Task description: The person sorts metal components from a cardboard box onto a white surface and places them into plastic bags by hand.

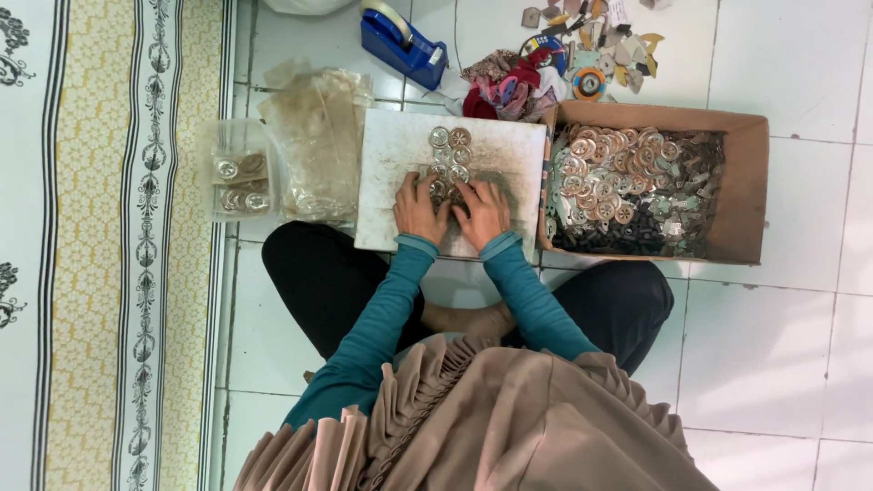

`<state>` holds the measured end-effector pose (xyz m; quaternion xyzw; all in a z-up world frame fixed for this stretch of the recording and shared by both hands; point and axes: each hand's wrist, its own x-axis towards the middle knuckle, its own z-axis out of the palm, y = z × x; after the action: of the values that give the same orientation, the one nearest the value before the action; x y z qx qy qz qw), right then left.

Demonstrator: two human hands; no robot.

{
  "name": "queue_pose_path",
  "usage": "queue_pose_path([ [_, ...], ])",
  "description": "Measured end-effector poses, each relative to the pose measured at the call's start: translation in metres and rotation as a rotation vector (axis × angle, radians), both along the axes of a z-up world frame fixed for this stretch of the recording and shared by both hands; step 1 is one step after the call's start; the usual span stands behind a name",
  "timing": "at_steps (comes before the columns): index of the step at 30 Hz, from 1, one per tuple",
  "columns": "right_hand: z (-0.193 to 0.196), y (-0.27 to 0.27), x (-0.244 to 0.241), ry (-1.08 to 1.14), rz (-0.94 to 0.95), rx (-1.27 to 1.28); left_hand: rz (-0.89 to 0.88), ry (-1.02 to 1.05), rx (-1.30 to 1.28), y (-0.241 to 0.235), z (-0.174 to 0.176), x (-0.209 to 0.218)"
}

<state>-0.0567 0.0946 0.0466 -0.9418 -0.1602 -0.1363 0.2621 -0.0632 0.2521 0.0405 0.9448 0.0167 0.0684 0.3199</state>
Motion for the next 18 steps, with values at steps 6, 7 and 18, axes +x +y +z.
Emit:
queue_pose_path([
  [6, -0.037, -0.021, 0.007, 0.001, -0.03, 0.205, -0.029, -0.018, -0.013, -0.005, 0.014, 0.004],
  [7, -0.018, -0.035, 0.006, 0.003, -0.037, 0.202, -0.035, -0.015, -0.017, -0.014, 0.013, 0.008],
  [18, -0.077, -0.25, -0.002, -0.057, -0.533, 0.353, -0.713, -0.108, -0.176, -0.245, -0.104, 0.064],
])
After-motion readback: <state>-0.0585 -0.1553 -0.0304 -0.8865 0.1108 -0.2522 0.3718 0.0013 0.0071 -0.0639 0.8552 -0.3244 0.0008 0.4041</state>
